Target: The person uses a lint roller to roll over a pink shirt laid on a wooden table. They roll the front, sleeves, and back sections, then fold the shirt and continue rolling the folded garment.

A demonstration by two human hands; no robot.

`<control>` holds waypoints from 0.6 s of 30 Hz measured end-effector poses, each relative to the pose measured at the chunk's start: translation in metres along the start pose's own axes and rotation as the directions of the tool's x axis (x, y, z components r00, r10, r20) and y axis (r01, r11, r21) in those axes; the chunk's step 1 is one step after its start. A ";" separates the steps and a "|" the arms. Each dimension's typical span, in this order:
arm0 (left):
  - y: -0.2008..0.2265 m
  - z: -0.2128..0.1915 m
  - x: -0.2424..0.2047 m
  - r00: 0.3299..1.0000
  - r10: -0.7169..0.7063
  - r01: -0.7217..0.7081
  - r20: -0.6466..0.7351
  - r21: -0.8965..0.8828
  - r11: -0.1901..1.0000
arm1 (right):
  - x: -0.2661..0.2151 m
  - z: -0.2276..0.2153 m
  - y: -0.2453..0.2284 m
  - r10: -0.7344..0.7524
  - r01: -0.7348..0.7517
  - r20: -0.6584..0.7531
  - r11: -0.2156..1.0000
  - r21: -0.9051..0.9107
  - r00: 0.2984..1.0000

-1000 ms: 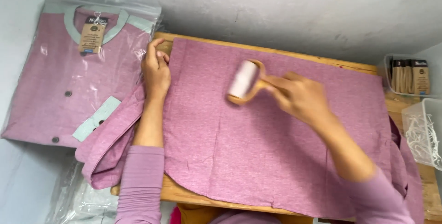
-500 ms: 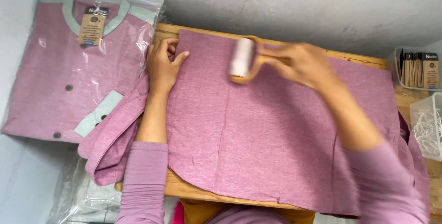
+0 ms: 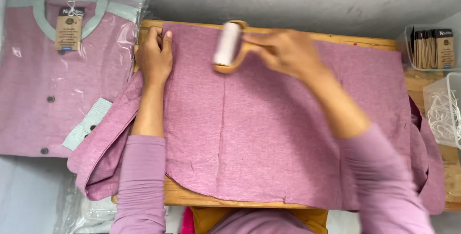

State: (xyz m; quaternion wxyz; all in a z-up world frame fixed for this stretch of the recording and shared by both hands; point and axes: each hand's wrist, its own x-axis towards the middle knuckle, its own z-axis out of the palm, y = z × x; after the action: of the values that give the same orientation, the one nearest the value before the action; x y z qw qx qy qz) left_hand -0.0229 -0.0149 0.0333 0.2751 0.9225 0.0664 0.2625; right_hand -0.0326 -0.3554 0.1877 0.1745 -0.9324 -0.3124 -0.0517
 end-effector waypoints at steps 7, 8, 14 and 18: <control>-0.014 0.009 0.005 0.999 0.040 -0.040 -0.003 0.066 0.997 | 0.039 0.026 -0.017 -0.063 0.064 -0.057 0.998 0.010 0.996; -0.015 0.006 0.007 0.999 0.042 -0.042 0.000 0.062 0.997 | 0.021 0.013 -0.003 -0.058 0.059 -0.056 0.998 0.007 0.997; -0.024 0.009 0.019 0.982 0.026 -0.062 0.189 0.187 0.980 | -0.126 -0.078 0.085 0.060 -0.060 -0.011 0.996 -0.072 0.998; -0.016 0.004 0.018 0.984 0.121 -0.142 0.132 0.161 0.977 | -0.217 -0.131 0.118 0.572 -0.541 0.156 0.816 -0.201 0.805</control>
State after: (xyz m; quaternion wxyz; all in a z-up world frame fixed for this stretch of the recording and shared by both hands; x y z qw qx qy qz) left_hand -0.0049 0.0009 0.0299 0.1809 0.9592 0.0105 0.2170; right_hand -0.1335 -0.6126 0.2308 0.0792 -0.9932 -0.0365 0.0776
